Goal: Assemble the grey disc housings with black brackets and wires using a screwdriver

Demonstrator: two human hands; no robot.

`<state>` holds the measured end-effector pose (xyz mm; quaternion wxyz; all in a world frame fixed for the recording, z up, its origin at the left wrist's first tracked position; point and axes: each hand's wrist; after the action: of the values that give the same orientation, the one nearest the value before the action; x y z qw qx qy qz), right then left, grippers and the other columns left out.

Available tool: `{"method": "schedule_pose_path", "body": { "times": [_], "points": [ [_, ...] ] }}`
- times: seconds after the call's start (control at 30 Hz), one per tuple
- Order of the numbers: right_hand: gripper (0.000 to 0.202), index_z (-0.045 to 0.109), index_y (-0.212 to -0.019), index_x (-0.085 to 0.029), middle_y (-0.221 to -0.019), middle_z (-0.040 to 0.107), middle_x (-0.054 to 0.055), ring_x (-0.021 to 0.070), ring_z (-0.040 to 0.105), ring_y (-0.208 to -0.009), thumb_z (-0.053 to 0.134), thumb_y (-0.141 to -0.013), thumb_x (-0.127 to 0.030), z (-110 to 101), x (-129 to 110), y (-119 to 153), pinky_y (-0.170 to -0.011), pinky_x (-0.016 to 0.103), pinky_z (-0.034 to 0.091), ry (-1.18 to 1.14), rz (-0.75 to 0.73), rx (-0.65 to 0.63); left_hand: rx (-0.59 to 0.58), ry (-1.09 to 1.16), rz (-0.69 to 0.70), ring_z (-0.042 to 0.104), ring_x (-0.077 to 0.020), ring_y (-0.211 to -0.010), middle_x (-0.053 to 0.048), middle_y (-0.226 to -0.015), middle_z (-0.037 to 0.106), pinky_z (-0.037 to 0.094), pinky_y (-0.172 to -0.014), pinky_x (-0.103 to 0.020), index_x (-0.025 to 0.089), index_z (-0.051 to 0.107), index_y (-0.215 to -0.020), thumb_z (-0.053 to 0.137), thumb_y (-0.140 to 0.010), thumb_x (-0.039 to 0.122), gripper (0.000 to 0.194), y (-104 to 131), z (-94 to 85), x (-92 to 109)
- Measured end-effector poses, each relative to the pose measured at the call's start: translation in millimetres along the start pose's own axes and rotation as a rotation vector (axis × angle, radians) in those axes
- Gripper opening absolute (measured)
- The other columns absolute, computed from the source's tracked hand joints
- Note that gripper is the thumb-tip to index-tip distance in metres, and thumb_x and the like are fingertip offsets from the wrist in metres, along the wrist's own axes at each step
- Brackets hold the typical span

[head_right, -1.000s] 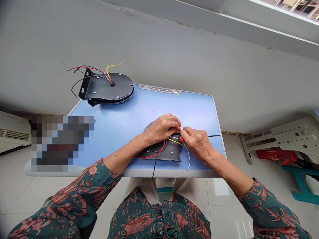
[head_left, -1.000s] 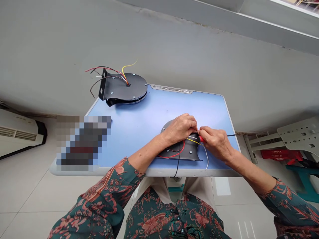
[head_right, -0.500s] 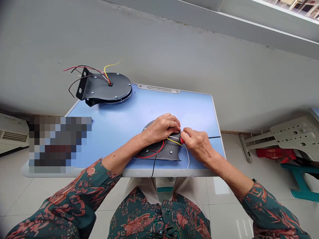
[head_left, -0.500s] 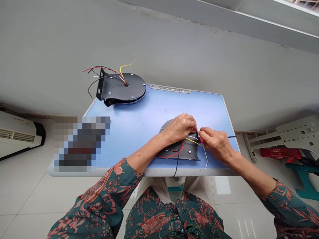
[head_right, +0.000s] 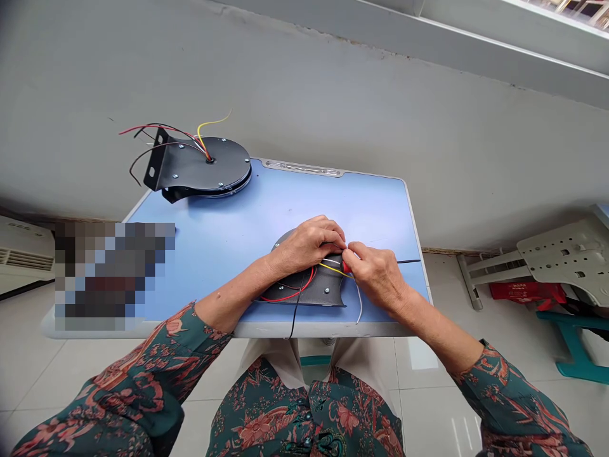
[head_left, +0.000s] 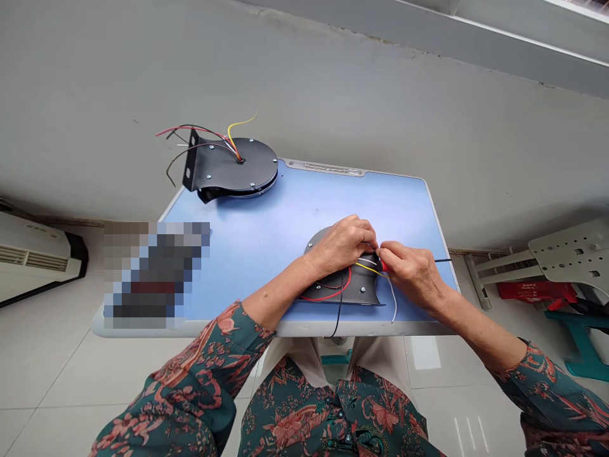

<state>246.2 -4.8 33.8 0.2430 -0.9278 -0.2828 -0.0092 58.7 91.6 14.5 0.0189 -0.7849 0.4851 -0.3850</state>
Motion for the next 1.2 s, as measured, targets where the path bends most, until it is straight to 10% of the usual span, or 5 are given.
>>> {"method": "schedule_pose_path", "body": {
  "times": [0.23, 0.37, 0.53, 1.2],
  "points": [
    [0.010, 0.067, -0.097, -0.020, -0.081, 0.068, 0.004, 0.0112, 0.046, -0.058, 0.059, -0.092, -0.016, -32.1, 10.1, -12.8, -0.056, 0.029, 0.034, -0.346, 0.275, 0.041, 0.004, 0.017, -0.005, 0.062, -0.0190, -0.094, -0.003, -0.099, 0.075, 0.052, -0.090, -0.036, 0.021, 0.075, -0.086, 0.065, -0.091, 0.009, 0.017, 0.3, 0.6, -1.3],
    [0.035, 0.055, -0.093, -0.025, -0.074, 0.054, -0.001, 0.0095, 0.031, -0.049, 0.050, -0.098, -0.059, -57.3, 19.8, -37.4, -0.045, 0.027, 0.026, -0.978, 0.631, 0.353, -0.002, 0.017, -0.003, 0.062, -0.0191, -0.094, -0.002, -0.099, 0.076, 0.051, -0.089, -0.036, 0.021, 0.075, -0.086, 0.067, -0.090, 0.009, 0.015, 0.7, 0.8, -3.1],
    [0.046, 0.042, -0.078, -0.027, -0.063, 0.031, -0.006, 0.0090, 0.021, -0.044, 0.045, -0.095, -0.070, -52.9, 15.9, -70.8, -0.039, 0.025, 0.015, -1.401, 0.680, 0.724, -0.009, 0.031, -0.005, 0.063, -0.0187, -0.094, -0.002, -0.098, 0.076, 0.051, -0.090, -0.036, 0.021, 0.074, -0.086, 0.069, -0.089, 0.011, 0.012, 0.4, -0.3, -3.0],
    [0.046, 0.038, -0.077, -0.027, -0.061, 0.029, -0.008, 0.0079, 0.020, -0.041, 0.044, -0.092, -0.069, -23.6, -3.0, -75.8, -0.038, 0.024, 0.019, -1.447, 0.639, 0.698, -0.032, 0.039, -0.031, 0.064, -0.0194, -0.097, -0.002, -0.099, 0.076, 0.050, -0.094, -0.038, 0.021, 0.072, -0.087, 0.067, -0.089, 0.011, 0.012, -0.9, -3.6, 1.7]
  ]
}}
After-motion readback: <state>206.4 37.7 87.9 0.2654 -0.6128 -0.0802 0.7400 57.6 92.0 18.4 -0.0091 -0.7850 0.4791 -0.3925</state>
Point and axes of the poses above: each hand's wrist, its own y-axis away from the middle knuckle, its own z-axis out of the palm, x = y × z
